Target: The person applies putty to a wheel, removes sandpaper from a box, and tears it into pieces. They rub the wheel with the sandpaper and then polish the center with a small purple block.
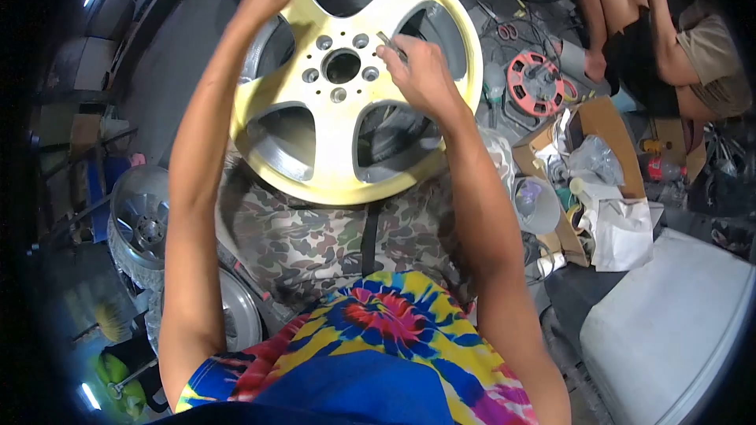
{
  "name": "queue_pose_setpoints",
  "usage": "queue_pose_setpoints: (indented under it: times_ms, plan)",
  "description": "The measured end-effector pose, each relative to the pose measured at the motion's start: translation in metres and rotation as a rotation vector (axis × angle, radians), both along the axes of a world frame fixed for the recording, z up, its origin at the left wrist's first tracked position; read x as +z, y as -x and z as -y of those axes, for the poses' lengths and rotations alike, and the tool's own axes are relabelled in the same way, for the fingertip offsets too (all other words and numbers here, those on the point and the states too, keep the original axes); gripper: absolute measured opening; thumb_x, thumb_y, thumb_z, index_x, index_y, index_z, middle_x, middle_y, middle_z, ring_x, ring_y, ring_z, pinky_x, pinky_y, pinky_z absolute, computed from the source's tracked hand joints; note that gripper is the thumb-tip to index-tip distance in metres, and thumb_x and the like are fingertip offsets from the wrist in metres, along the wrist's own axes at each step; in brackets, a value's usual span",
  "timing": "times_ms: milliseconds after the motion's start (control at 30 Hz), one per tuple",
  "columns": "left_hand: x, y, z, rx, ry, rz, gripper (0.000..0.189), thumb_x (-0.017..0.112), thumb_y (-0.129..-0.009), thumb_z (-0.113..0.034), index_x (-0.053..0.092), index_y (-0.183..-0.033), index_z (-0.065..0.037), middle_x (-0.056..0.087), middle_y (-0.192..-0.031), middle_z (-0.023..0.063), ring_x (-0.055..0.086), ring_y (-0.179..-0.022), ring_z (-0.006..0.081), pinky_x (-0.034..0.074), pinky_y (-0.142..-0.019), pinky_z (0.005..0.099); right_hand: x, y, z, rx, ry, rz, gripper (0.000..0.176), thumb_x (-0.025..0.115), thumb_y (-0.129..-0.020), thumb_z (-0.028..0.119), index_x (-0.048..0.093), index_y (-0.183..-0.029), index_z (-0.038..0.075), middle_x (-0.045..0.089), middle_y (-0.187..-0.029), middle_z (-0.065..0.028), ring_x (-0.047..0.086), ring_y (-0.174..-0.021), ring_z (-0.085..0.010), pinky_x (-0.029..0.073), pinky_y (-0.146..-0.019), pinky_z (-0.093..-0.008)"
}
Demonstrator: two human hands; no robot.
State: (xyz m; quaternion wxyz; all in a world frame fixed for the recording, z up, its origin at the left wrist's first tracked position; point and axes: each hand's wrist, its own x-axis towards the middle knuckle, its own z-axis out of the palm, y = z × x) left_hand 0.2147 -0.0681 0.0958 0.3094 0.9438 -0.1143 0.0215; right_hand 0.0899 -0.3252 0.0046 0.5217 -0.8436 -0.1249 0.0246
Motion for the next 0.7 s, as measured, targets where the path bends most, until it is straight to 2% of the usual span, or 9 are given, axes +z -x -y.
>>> queue_pose_setpoints:
  times_ms: [67,167,267,333,400,467,533,567,700]
  plan:
    - [0.006,0.030,-0.034,0.001,-0.036,0.443,0.028,0.072,-0.094,-0.030,0.077,-0.103,-0.004,0.077,-0.089,0.0075,0.071,-0.079,0.0146,0.054,-0.074,0.0303,-0.013,-0.002,0.002,-0.005,-0.066,0.096,0.031,0.063,-0.099,0.027,0.069,-0.098,-0.004,0.068,-0.090,-0.0277,0.064,-0.087,-0.0496,0.049,-0.076,-0.0506]
    - [0.026,0.062,-0.118,0.302,-0.322,0.244,0.037,0.071,-0.096,-0.038,0.076,-0.112,-0.004,0.075,-0.089,0.0068,0.067,-0.081,0.0122,0.052,-0.076,0.0286,-0.025,-0.001,0.006,-0.036,-0.035,0.218,0.033,0.063,-0.099,0.030,0.071,-0.101,-0.001,0.070,-0.091,-0.0267,0.066,-0.089,-0.0485,0.051,-0.079,-0.0527]
    - [0.001,0.090,-0.252,0.315,-0.482,0.213,0.029,0.074,-0.093,-0.032,0.074,-0.098,-0.003,0.072,-0.080,0.0101,0.064,-0.070,0.0148,0.051,-0.070,0.0336,-0.019,0.013,0.006,-0.071,-0.162,0.160,0.034,0.063,-0.098,0.029,0.070,-0.098,-0.003,0.069,-0.089,-0.0300,0.066,-0.088,-0.0487,0.051,-0.079,-0.0537]
    - [-0.023,0.130,-0.293,0.328,-0.600,0.197,0.025,0.078,-0.087,-0.024,0.071,-0.087,0.000,0.071,-0.074,0.0124,0.066,-0.067,0.0216,0.052,-0.067,0.0386,-0.026,0.017,0.007,-0.116,-0.123,0.373,0.029,0.064,-0.099,0.028,0.073,-0.102,0.000,0.068,-0.084,-0.0253,0.067,-0.082,-0.0445,0.050,-0.073,-0.0486]
    - [-0.049,0.163,-0.325,0.422,-0.671,-0.036,0.019,0.079,-0.086,-0.017,0.072,-0.088,0.001,0.073,-0.077,0.0137,0.071,-0.072,0.0220,0.055,-0.067,0.0380,-0.008,0.032,0.021,-0.137,-0.273,0.372,0.028,0.065,-0.099,0.028,0.073,-0.104,0.001,0.068,-0.081,-0.0234,0.067,-0.078,-0.0387,0.051,-0.072,-0.0454]
    - [-0.076,0.185,-0.343,0.503,-0.615,-0.216,0.017,0.078,-0.085,-0.015,0.073,-0.089,0.001,0.073,-0.077,0.0139,0.073,-0.073,0.0208,0.055,-0.067,0.0369,0.009,0.055,0.052,-0.241,-0.380,0.323,0.031,0.064,-0.102,0.033,0.075,-0.106,0.004,0.067,-0.075,-0.0122,0.060,-0.071,-0.0143,0.049,-0.066,-0.0323]
    - [-0.102,0.194,-0.372,0.420,-0.319,-0.242,0.017,0.078,-0.085,-0.013,0.073,-0.090,0.002,0.073,-0.076,0.0127,0.070,-0.068,0.0174,0.055,-0.065,0.0328,0.006,0.085,0.101,-0.303,-0.424,0.225,0.034,0.060,-0.105,0.036,0.075,-0.111,0.006,0.067,-0.077,0.0002,0.059,-0.070,-0.0059,0.047,-0.061,-0.0240]
    - [-0.103,0.194,-0.368,0.412,-0.327,-0.251,0.017,0.078,-0.085,-0.013,0.073,-0.090,0.002,0.073,-0.076,0.0127,0.070,-0.068,0.0174,0.055,-0.065,0.0328,-0.013,0.097,0.125,-0.460,-0.415,0.246,0.033,0.061,-0.103,0.035,0.074,-0.104,0.004,0.063,-0.073,-0.0072,0.063,-0.068,-0.0123,0.050,-0.062,-0.0335]
    - [-0.091,0.174,-0.311,0.396,-0.475,-0.070,0.021,0.075,-0.090,-0.018,0.073,-0.089,0.002,0.071,-0.071,0.0083,0.066,-0.064,0.0135,0.052,-0.061,0.0302,-0.111,0.185,0.238,-0.807,-0.148,0.128,0.039,0.058,-0.105,0.034,0.070,-0.102,-0.003,0.056,-0.078,-0.0121,0.053,-0.079,-0.0211,0.044,-0.074,-0.0359]
